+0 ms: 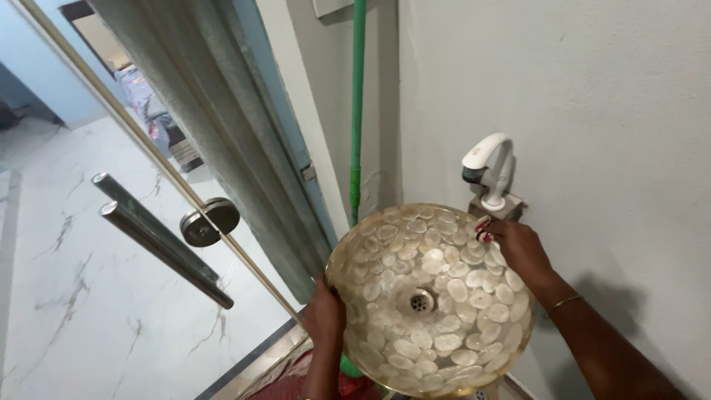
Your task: The person cleans a decorative shell-patterned sink using a cloth, wiping the interior and the rim.
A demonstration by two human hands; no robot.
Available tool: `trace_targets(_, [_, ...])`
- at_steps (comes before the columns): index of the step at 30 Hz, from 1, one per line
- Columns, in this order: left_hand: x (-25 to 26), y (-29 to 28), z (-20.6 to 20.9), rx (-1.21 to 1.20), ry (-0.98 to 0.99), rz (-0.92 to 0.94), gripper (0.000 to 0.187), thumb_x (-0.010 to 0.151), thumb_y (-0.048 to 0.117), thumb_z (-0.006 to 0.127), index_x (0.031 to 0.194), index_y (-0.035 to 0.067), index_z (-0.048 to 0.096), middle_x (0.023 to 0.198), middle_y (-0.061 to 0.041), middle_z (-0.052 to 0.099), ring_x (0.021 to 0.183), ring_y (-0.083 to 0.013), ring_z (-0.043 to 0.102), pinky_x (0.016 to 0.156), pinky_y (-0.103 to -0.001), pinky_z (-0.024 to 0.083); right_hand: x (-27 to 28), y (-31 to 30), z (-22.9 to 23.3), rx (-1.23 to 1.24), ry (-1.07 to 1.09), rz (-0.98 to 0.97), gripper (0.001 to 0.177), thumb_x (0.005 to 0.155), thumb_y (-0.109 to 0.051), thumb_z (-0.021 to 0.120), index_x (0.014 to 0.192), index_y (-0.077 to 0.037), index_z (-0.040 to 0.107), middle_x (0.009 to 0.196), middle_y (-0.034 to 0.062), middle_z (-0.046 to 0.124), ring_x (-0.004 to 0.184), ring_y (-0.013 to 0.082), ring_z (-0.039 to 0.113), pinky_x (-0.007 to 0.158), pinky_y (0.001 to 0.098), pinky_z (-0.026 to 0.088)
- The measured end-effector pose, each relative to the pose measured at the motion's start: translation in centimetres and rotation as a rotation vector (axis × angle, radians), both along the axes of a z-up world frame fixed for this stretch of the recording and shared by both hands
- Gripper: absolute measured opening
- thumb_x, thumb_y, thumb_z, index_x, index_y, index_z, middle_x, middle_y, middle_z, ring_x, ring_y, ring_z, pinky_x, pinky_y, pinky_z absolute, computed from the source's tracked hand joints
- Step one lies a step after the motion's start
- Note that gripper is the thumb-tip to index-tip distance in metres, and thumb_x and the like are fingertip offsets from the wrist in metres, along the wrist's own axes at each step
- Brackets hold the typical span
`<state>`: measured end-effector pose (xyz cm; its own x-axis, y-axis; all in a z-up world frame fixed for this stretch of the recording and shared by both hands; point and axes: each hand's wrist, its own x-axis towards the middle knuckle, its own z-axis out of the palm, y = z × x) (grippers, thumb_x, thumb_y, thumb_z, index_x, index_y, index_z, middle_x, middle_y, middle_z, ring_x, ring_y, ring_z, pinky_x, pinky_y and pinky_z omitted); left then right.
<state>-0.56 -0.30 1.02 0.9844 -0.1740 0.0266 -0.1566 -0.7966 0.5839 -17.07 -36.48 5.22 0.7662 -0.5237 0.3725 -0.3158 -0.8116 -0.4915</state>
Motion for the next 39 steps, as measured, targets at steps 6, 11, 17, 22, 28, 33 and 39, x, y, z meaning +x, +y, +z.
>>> trace_targets(6, [0.1,-0.1,-0.1,0.065,-0.016,0.0,0.039,0.101,0.03,0.05,0.137,0.018,0.052,0.096,-0.021,0.075,0.09,-0.0441,0.071,0.077,-0.057,0.054,2.4,-1.3,-2.5,-0.014,-0.092,-0.007,0.021,0.095,-0.011,0.066,0.113,-0.008,0.077,0.109,0.0151,0.075,0.093,0.0338,0.072,0.084,0.0422,0.058])
trace_targets(11, [0.4,-0.1,-1.1,0.084,-0.081,0.015,0.035,0.101,0.033,0.053,0.131,0.016,0.056,0.093,-0.02,0.075,0.088,-0.043,0.072,0.075,-0.056,0.054,2.3,-1.5,-3.5,-0.044,-0.146,-0.003,0.02,0.095,-0.01,0.066,0.112,-0.009,0.077,0.109,0.0148,0.075,0.093,0.0355,0.071,0.083,0.0435,0.057])
trace_targets(17, [0.0,0.0,-0.4,0.014,-0.098,0.013,0.042,0.1,0.03,0.052,0.14,0.02,0.054,0.098,-0.017,0.076,0.092,-0.0401,0.072,0.078,-0.053,0.054,-1.2,0.3,-3.2,-0.191,0.049,-0.092,0.02,0.102,-0.01,0.055,0.106,-0.002,0.074,0.098,0.0195,0.07,0.091,0.0365,0.068,0.082,0.0467,0.055])
trace_targets(22, [-0.2,0.0,0.2,-0.008,-0.035,0.036,0.04,0.099,0.032,0.054,0.138,0.021,0.056,0.107,-0.017,0.074,0.099,-0.0401,0.071,0.081,-0.053,0.054,-4.5,1.9,-4.1,-0.285,0.015,-0.134,0.022,0.097,-0.009,0.051,0.103,-0.002,0.071,0.097,0.0193,0.069,0.095,0.0376,0.066,0.086,0.0469,0.054])
trace_targets(28, [0.2,-0.2,-0.7,-0.07,-0.073,0.055,0.042,0.098,0.035,0.055,0.139,0.022,0.055,0.108,-0.018,0.074,0.098,-0.0414,0.071,0.08,-0.054,0.055,-8.5,7.4,-0.9,0.287,0.023,-0.346,0.038,0.108,-0.03,0.045,0.108,0.002,0.066,0.099,0.0241,0.069,0.091,0.0397,0.064,0.081,0.0489,0.053])
trace_targets(33, [0.0,-0.2,-0.5,-0.021,0.002,0.041,0.042,0.1,0.035,0.053,0.141,0.026,0.053,0.105,-0.017,0.075,0.098,-0.0406,0.071,0.081,-0.054,0.055,-11.3,15.1,1.2,0.5,0.049,-0.473,0.045,0.106,-0.036,0.038,0.115,-0.002,0.065,0.111,0.0227,0.071,0.103,0.0429,0.068,0.092,0.0516,0.052])
trace_targets(39, [-0.2,-0.2,-0.1,-0.108,0.016,0.011,0.04,0.102,0.031,0.051,0.141,0.023,0.051,0.114,-0.018,0.073,0.102,-0.0425,0.07,0.084,-0.054,0.054,-12.5,18.7,-4.2,0.259,0.316,-0.477,0.038,0.102,-0.031,0.045,0.121,-0.004,0.066,0.121,0.022,0.066,0.112,0.0409,0.064,0.097,0.0492,0.053])
